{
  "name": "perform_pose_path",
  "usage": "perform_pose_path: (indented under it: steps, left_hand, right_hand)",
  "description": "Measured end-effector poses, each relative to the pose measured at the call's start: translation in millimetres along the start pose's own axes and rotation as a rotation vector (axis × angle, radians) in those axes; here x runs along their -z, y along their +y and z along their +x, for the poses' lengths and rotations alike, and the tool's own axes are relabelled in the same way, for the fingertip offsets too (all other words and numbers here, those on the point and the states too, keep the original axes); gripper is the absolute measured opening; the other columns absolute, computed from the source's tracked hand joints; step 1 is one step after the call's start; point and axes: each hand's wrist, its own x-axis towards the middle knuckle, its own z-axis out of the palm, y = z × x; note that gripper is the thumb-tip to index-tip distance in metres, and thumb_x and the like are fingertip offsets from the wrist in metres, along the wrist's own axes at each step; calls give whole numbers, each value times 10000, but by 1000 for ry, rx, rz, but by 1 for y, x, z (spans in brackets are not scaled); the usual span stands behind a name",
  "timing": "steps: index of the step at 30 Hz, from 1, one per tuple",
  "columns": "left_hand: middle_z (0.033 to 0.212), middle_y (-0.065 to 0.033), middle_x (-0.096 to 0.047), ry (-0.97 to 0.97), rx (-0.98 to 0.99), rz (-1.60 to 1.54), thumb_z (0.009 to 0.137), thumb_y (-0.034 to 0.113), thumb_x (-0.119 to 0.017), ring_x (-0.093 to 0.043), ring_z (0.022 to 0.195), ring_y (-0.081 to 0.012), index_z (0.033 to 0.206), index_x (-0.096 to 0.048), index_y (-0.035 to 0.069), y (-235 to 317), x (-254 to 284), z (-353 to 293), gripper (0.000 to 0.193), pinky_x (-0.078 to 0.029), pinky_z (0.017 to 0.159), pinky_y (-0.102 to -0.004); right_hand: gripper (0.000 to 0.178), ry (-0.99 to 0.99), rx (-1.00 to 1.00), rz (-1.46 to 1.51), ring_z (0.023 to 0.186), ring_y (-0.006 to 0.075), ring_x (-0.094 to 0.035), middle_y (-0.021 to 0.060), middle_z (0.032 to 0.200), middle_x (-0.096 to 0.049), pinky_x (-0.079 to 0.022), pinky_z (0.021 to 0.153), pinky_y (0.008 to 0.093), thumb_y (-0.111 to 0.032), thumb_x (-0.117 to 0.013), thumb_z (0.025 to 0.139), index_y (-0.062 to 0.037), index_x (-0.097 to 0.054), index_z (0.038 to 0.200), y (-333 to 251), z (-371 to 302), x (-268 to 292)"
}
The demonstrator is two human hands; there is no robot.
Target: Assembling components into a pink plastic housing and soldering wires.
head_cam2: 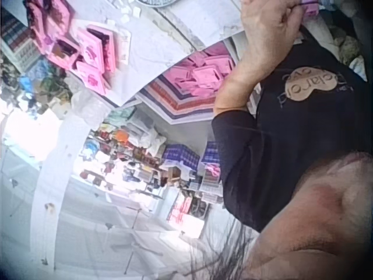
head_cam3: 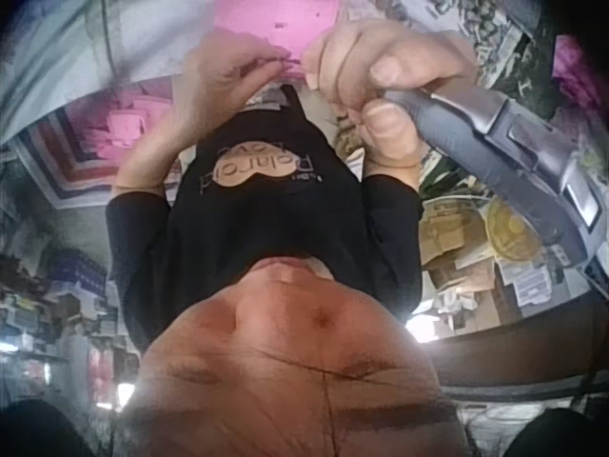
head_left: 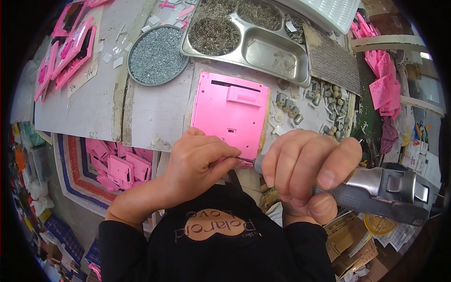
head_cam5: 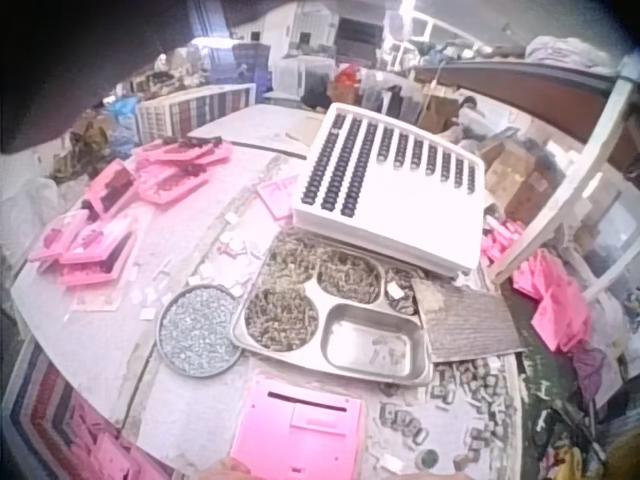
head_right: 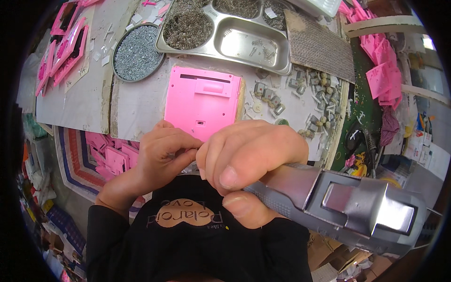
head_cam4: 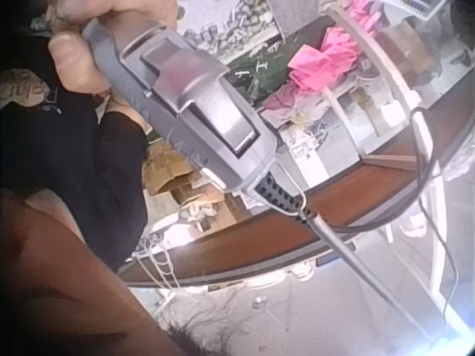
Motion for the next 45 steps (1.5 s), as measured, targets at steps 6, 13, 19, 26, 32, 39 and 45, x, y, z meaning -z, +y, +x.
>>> perform_pose_path:
  steps: [6, 13, 19, 26, 32, 39, 45]
  left_hand:
    - [794, -13, -671, 25, -141, 142, 728, 87, -831, -648, 725, -198, 909, -742, 109, -2, 0, 0, 203, -435, 728, -357]
    - [902, -8, -639, -30, -145, 341, 683, 103, -844, -602, 842, -200, 931, -741, 115, -22, 44, 14, 269, -384, 819, -383]
    - [872, 19, -617, -103, -273, 360, 708, 120, -835, -570, 799, -177, 924, -746, 124, -25, 21, 21, 234, -364, 810, -391]
    - [885, 13, -609, -223, -335, 451, 746, 120, -796, -571, 816, -181, 905, -715, 118, -26, 12, 23, 178, -370, 841, -413]
    - [869, -38, -557, -286, -405, 644, 748, 129, -672, -556, 821, -211, 883, -655, 74, -13, 7, 26, 147, -390, 862, -417]
    - [775, -65, -494, -613, -495, 1032, 760, 192, -617, -507, 762, -222, 781, -616, 83, 21, -1, 43, 111, -397, 724, -356]
    - [785, -96, -491, -399, -389, 763, 695, 128, -646, -540, 768, -267, 732, -522, 80, 12, 16, 60, 138, -412, 694, -395]
  right_hand:
    - [253, -43, -3, 10, 498, 108, -552, -51, 592, -558, -498, 544, 285, -168, -710, 937, -143, -521, 1103, 2, -2, 2]
    - [278, 67, -1, -39, 508, 113, -522, -33, 605, -557, -494, 562, 297, -196, -720, 924, -129, -534, 1119, -5, -18, 18]
    - [308, 125, -34, 10, 568, 173, -545, 33, 653, -563, -492, 615, 355, -189, -791, 890, -100, -566, 1079, -13, -26, 21]
    - [303, 150, -26, 13, 566, 169, -544, 34, 653, -568, -486, 608, 350, -167, -791, 884, -86, -574, 1080, -16, -29, 21]
    - [304, 192, -48, 52, 586, 174, -549, 38, 663, -576, -482, 609, 353, -154, -806, 868, -57, -608, 1077, -15, -39, 21]
    - [284, 211, -124, 104, 628, 169, -547, 51, 728, -593, -489, 626, 371, -74, -793, 854, -46, -632, 1085, -18, -45, 16]
    - [293, 207, -131, -71, 543, 142, -522, -7, 633, -537, -488, 594, 332, -184, -777, 881, -100, -565, 1065, -11, -57, 13]
